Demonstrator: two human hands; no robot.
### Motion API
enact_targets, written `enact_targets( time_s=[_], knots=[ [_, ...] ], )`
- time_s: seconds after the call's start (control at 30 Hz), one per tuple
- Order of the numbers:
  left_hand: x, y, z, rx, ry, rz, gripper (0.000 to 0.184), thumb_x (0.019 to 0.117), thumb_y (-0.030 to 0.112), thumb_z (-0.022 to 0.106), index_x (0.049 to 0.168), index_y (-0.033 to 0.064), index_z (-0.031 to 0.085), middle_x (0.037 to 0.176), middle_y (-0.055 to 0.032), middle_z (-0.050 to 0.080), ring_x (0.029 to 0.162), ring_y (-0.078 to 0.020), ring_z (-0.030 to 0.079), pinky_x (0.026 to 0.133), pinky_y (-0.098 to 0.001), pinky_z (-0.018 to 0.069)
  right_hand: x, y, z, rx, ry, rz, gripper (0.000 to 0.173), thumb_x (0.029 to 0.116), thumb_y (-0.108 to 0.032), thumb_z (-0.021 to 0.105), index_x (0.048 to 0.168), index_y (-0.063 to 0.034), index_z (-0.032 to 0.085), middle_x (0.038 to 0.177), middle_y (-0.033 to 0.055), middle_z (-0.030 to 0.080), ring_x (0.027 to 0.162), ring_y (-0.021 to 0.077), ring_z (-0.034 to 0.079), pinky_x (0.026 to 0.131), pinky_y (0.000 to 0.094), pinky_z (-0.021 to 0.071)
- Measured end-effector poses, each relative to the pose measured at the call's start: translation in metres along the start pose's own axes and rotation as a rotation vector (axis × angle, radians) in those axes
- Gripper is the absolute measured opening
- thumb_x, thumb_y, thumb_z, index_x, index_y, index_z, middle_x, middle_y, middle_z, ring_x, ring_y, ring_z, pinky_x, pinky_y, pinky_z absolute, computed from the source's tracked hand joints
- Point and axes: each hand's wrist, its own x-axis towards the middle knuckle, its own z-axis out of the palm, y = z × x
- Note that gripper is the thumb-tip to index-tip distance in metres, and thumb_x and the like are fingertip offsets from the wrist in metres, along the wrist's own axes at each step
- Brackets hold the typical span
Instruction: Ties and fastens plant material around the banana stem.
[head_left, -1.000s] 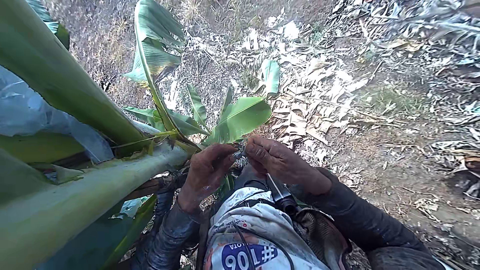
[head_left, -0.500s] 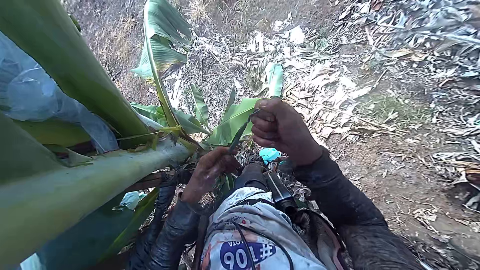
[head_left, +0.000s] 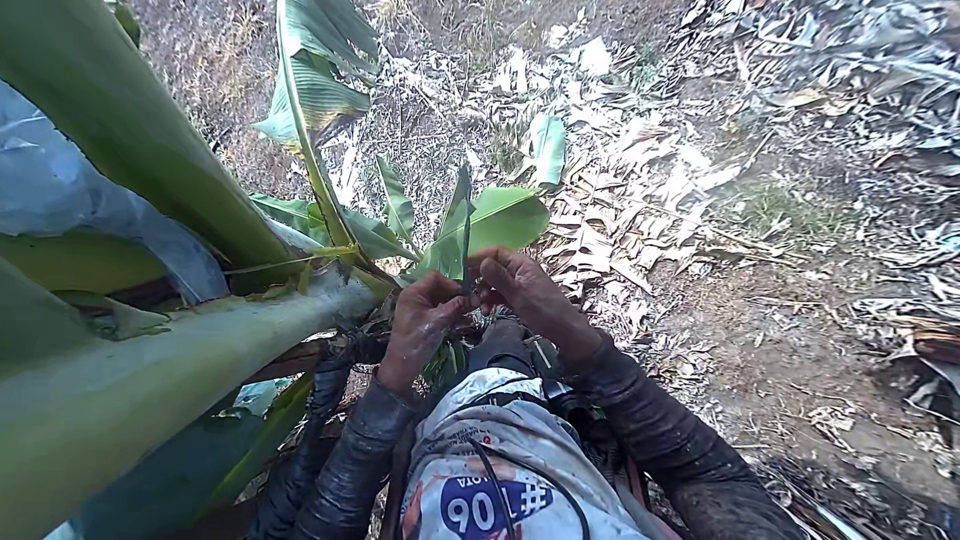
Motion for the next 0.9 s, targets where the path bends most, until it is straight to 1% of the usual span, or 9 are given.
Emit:
enact_targets(
  time_s=[0.1, 0.17, 0.27, 0.33, 0.47, 0.57, 0.67, 0.8, 0.9],
  knots=[
    [0.000, -0.002, -0.001, 0.152, 0.051, 0.051, 0.017, 0.0854, 0.006, 0.081, 0.093, 0.0058, 0.065, 0.081, -0.0070, 0.070, 0.066, -0.0165, 0.067, 0.062, -0.0331, 0.0602, 0.008, -0.009, 0.004, -0.110, 0.007, -0.020, 0.020, 0.0994, -0.020, 0.068, 0.114, -0.0065, 0.068, 0.091, 0.0048, 0.070, 0.065, 0.0108, 0.063, 0.059, 0.0248, 0.0567],
    [0.000, -0.003, -0.002, 0.197, 0.083, 0.046, 0.020, 0.0841, 0.005, 0.081, 0.092, 0.0060, 0.063, 0.079, -0.0062, 0.067, 0.065, -0.0162, 0.065, 0.061, -0.0335, 0.0592, 0.009, -0.011, 0.007, -0.162, 0.007, -0.030, 0.012, 0.0981, -0.011, 0.068, 0.106, -0.0022, 0.072, 0.084, 0.0068, 0.072, 0.063, 0.0116, 0.066, 0.059, 0.0256, 0.0588],
    [0.000, 0.000, -0.004, 0.168, 0.092, 0.015, 0.024, 0.0825, 0.005, 0.083, 0.091, 0.0048, 0.061, 0.079, -0.0078, 0.068, 0.065, -0.0189, 0.068, 0.063, -0.0373, 0.0634, 0.008, -0.012, 0.010, -0.187, -0.002, -0.038, 0.012, 0.1004, -0.009, 0.064, 0.104, -0.0017, 0.072, 0.082, 0.0077, 0.071, 0.063, 0.0121, 0.066, 0.059, 0.0258, 0.0585],
    [-0.001, 0.002, -0.006, 0.076, 0.045, 0.002, 0.023, 0.0836, 0.003, 0.081, 0.092, 0.0051, 0.060, 0.081, -0.0078, 0.067, 0.067, -0.0180, 0.068, 0.064, -0.0356, 0.0629, 0.008, -0.011, 0.011, -0.150, 0.000, -0.021, 0.011, 0.1003, -0.010, 0.064, 0.104, -0.0026, 0.072, 0.084, 0.0070, 0.071, 0.064, 0.0116, 0.065, 0.060, 0.0257, 0.0585],
    [0.000, -0.002, -0.017, -0.160, -0.077, -0.026, 0.013, 0.0929, 0.004, 0.072, 0.100, 0.0059, 0.061, 0.089, -0.0093, 0.068, 0.076, -0.0178, 0.070, 0.072, -0.0354, 0.0628, 0.011, -0.008, 0.012, 0.029, -0.007, 0.057, 0.012, 0.0988, -0.006, 0.065, 0.110, -0.0028, 0.070, 0.092, 0.0094, 0.072, 0.073, 0.0141, 0.069, 0.068, 0.0300, 0.0619],
    [0.001, -0.005, -0.023, -0.190, -0.113, -0.010, 0.008, 0.0969, 0.007, 0.067, 0.104, 0.0060, 0.064, 0.093, -0.0094, 0.069, 0.081, -0.0176, 0.070, 0.077, -0.0353, 0.0621, 0.013, -0.007, 0.012, 0.071, -0.024, 0.080, 0.016, 0.0989, -0.006, 0.064, 0.114, -0.0040, 0.068, 0.095, 0.0094, 0.072, 0.075, 0.0146, 0.070, 0.069, 0.0306, 0.0623],
    [-0.001, -0.003, -0.020, -0.096, -0.050, 0.050, 0.009, 0.0945, 0.004, 0.069, 0.103, 0.0049, 0.066, 0.089, -0.0078, 0.070, 0.079, -0.0156, 0.069, 0.076, -0.0325, 0.0608, 0.014, -0.007, 0.012, 0.040, -0.057, 0.090, 0.017, 0.0999, -0.008, 0.064, 0.116, -0.0054, 0.068, 0.094, 0.0078, 0.072, 0.074, 0.0133, 0.068, 0.067, 0.0283, 0.0598],
    [-0.003, -0.005, -0.016, 0.040, 0.083, 0.173, 0.013, 0.0883, 0.004, 0.077, 0.098, 0.0064, 0.069, 0.093, -0.0062, 0.070, 0.080, -0.0155, 0.067, 0.071, -0.0308, 0.0595, 0.014, -0.005, 0.016, -0.007, -0.007, 0.031, 0.006, 0.0973, -0.008, 0.068, 0.103, -0.0053, 0.066, 0.084, 0.0078, 0.068, 0.063, 0.0132, 0.062, 0.057, 0.0257, 0.0547],
    [-0.001, -0.004, -0.020, -0.097, 0.015, 0.121, 0.012, 0.0893, 0.005, 0.076, 0.098, 0.0073, 0.069, 0.093, -0.0070, 0.070, 0.079, -0.0144, 0.066, 0.071, -0.0294, 0.0582, 0.015, -0.003, 0.013, 0.072, -0.029, 0.051, 0.006, 0.0989, -0.009, 0.066, 0.105, -0.0072, 0.066, 0.086, 0.0064, 0.068, 0.066, 0.0113, 0.063, 0.061, 0.0252, 0.0566]
  ],
)
